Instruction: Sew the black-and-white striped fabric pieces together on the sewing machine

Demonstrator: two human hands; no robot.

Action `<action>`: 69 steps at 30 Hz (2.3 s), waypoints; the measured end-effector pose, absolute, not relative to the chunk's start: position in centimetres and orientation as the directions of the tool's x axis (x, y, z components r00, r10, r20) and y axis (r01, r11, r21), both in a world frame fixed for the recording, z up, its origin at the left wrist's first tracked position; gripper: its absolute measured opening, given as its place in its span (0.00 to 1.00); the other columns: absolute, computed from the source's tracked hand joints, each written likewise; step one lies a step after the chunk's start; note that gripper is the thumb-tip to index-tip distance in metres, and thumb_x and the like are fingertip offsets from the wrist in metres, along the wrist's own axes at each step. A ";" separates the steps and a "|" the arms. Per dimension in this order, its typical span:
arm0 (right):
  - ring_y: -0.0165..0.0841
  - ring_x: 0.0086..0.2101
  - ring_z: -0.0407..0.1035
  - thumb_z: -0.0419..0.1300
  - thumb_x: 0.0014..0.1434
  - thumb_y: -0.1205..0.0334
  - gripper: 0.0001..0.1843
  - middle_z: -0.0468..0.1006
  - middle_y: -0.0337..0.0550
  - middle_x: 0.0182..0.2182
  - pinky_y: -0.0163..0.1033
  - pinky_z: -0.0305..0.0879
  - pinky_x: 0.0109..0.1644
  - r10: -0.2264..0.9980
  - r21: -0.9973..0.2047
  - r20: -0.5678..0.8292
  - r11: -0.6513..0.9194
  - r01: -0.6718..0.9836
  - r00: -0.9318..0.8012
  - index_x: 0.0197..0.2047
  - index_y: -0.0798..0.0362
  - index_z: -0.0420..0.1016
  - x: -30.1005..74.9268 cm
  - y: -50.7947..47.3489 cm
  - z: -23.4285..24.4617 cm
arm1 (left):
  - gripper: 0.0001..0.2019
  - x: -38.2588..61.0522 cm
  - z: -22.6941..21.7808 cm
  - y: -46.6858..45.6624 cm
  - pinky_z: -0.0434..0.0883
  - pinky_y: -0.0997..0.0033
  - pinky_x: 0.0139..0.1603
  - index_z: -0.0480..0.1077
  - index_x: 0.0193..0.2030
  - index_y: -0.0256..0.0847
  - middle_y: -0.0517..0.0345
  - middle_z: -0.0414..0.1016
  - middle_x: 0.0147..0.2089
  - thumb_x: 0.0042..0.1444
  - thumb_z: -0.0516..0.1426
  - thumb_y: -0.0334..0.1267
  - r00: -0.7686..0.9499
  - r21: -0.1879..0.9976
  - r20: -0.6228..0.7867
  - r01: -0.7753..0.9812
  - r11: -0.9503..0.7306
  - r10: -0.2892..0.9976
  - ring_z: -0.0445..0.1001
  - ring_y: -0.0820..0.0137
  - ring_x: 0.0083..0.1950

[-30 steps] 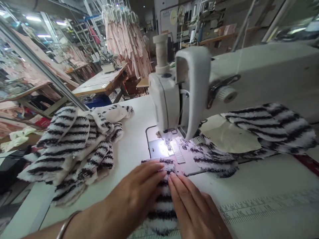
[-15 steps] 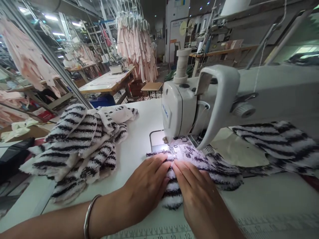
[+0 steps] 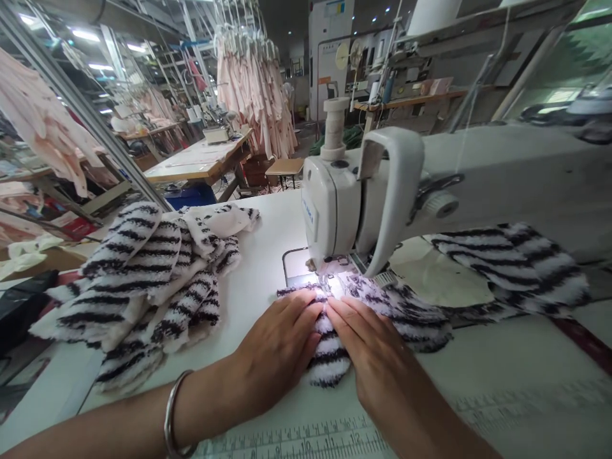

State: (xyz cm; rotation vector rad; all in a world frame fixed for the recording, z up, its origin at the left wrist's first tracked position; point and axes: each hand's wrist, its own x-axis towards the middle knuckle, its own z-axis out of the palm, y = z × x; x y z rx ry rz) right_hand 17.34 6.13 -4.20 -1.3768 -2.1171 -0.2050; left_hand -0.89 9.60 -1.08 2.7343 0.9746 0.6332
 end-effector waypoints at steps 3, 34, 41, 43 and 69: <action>0.31 0.54 0.65 0.39 0.56 0.80 0.30 0.73 0.46 0.53 0.42 0.66 0.57 0.803 -0.266 0.464 0.528 0.806 -0.373 0.56 0.57 0.69 19.3 5.9 -2.7 | 0.17 -2.0 0.4 9.6 0.69 0.57 0.60 0.61 0.59 0.36 0.44 0.66 0.58 0.64 0.49 0.30 0.725 0.356 0.315 0.507 -0.785 0.612 0.66 0.63 0.59; 0.40 0.52 0.65 0.44 0.63 0.71 0.21 0.73 0.47 0.53 0.44 0.60 0.49 0.745 0.056 0.561 0.402 0.914 -0.362 0.53 0.59 0.72 15.8 -0.6 -5.2 | 0.13 -2.7 1.8 10.8 0.67 0.69 0.62 0.72 0.50 0.31 0.45 0.75 0.53 0.65 0.50 0.31 0.911 0.366 0.206 0.267 -0.891 0.357 0.71 0.67 0.56; 0.37 0.52 0.66 0.40 0.58 0.79 0.27 0.75 0.43 0.51 0.41 0.58 0.48 0.758 0.006 0.582 0.358 0.934 -0.294 0.51 0.58 0.73 15.4 1.6 -4.8 | 0.13 -2.7 1.3 12.3 0.69 0.65 0.60 0.71 0.51 0.34 0.45 0.72 0.56 0.65 0.49 0.31 0.889 0.371 0.206 0.316 -0.873 0.409 0.71 0.65 0.56; 0.36 0.52 0.65 0.40 0.56 0.80 0.28 0.75 0.43 0.51 0.41 0.57 0.49 0.770 -0.004 0.571 0.347 0.938 -0.283 0.51 0.57 0.73 15.2 2.3 -4.8 | 0.13 -2.9 1.1 12.8 0.70 0.64 0.58 0.70 0.52 0.35 0.46 0.72 0.56 0.65 0.49 0.31 0.882 0.376 0.208 0.327 -0.867 0.423 0.72 0.65 0.56; 0.39 0.49 0.65 0.41 0.53 0.81 0.30 0.75 0.45 0.49 0.44 0.66 0.47 0.778 -0.049 0.561 0.370 0.928 -0.281 0.54 0.60 0.70 14.6 5.2 -3.9 | 0.11 -2.7 0.7 14.7 0.70 0.62 0.48 0.65 0.51 0.35 0.48 0.71 0.45 0.63 0.49 0.30 0.843 0.277 0.186 0.448 -0.850 0.505 0.70 0.65 0.46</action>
